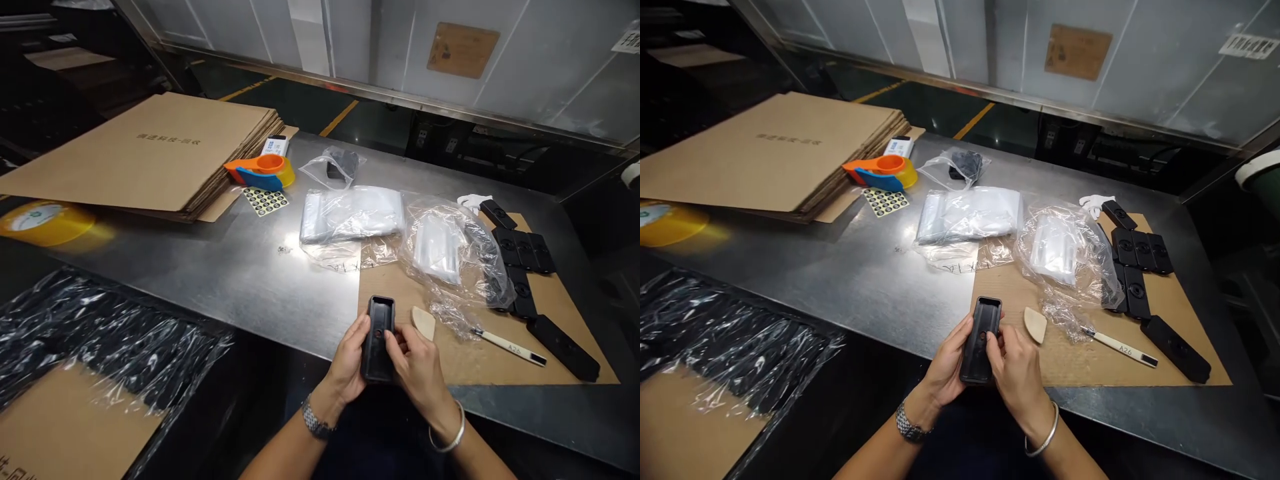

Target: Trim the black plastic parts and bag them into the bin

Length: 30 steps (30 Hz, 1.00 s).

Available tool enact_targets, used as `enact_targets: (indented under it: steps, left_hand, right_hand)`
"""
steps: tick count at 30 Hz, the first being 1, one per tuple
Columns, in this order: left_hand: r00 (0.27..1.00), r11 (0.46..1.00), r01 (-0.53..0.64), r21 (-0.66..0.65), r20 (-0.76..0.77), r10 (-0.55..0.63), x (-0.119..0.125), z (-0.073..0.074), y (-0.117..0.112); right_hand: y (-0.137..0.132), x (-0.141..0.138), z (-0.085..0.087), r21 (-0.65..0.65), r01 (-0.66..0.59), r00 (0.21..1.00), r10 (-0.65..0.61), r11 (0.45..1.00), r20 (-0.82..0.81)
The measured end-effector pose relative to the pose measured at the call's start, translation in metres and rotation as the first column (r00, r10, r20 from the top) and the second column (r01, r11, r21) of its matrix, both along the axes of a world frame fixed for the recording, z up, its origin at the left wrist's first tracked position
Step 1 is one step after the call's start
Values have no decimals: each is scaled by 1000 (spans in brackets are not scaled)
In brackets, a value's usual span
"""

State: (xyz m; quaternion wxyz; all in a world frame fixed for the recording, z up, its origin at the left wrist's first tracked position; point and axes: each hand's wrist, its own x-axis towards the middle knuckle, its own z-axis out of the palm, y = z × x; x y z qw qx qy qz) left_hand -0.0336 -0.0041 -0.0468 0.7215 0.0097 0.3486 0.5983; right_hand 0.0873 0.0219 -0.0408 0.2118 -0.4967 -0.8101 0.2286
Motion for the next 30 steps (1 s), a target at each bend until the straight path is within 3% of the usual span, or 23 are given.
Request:
enact_targets:
  steps: [3, 6, 10, 19, 25, 30]
  left_hand:
    - [989, 993, 104, 48, 100, -108, -8, 3, -5]
    - [977, 984, 170, 53, 122, -175, -11, 5, -10]
    - [984, 989, 150, -4, 97, -149, -9, 10, -13]
    - [986, 987, 154, -47, 67, -151, -4, 21, -20]
    - [943, 942, 331, -63, 60, -328, -7, 22, -30]
    - [919, 917, 395, -57, 39, -393, -8, 32, -33]
  right_hand:
    - [-3, 6, 12, 132, -40, 999, 38, 990, 22]
    - [-2, 10, 23, 255, -186, 981, 167, 949, 96]
    - [-3, 8, 28, 141, -361, 927, 338, 922, 162]
    - [-6, 4, 25, 21, -336, 942, 336, 942, -2]
    - [4, 13, 31, -22, -280, 946, 271, 960, -180]
    - [15, 20, 36, -70, -305, 912, 270, 950, -308]
